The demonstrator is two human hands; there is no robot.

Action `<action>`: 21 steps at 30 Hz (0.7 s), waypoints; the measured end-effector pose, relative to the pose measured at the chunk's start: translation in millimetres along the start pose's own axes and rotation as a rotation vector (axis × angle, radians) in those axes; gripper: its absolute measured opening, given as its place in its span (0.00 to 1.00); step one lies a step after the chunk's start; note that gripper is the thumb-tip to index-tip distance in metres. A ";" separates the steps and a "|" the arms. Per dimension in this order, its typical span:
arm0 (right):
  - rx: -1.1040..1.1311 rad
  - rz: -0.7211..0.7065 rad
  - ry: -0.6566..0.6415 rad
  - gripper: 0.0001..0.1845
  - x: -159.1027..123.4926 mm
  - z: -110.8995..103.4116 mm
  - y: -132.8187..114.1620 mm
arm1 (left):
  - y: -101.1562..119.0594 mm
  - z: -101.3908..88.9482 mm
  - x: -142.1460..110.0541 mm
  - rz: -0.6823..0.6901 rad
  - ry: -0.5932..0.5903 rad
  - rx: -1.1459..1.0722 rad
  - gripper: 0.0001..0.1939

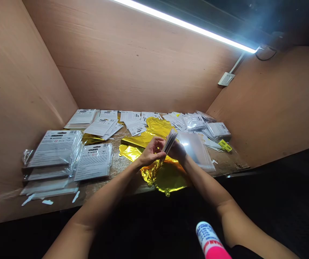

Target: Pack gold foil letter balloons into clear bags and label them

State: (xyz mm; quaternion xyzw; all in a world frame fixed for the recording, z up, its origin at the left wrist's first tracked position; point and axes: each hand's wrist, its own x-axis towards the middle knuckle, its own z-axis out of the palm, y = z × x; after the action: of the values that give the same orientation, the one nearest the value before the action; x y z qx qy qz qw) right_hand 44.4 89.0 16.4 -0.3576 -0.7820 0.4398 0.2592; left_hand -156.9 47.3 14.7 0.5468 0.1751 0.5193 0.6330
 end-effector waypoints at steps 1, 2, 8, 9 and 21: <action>0.009 0.001 0.023 0.13 -1.0 -3.2 -4.8 | 0.1 -0.5 0.0 0.004 -0.011 0.007 0.34; 0.029 0.002 0.059 0.13 -2.0 -6.7 -9.6 | 0.6 -0.9 0.0 0.009 -0.018 0.013 0.34; 0.237 -0.029 0.217 0.27 -1.1 -16.7 -32.1 | 7.3 -1.8 5.9 0.142 0.190 0.055 0.39; 0.267 -0.028 0.214 0.29 1.2 -17.4 -34.5 | 6.9 -3.1 9.8 0.174 0.268 0.045 0.40; -0.376 -0.422 -0.170 0.28 211.8 19.6 -118.1 | -1.8 -27.4 -23.2 0.070 0.554 -0.280 0.19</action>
State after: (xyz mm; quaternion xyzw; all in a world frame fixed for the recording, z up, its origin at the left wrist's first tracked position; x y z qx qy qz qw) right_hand -137.9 203.7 129.4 -0.1906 -0.9258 0.2519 0.2078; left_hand -186.9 41.8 -4.2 0.2976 0.2488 0.6891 0.6121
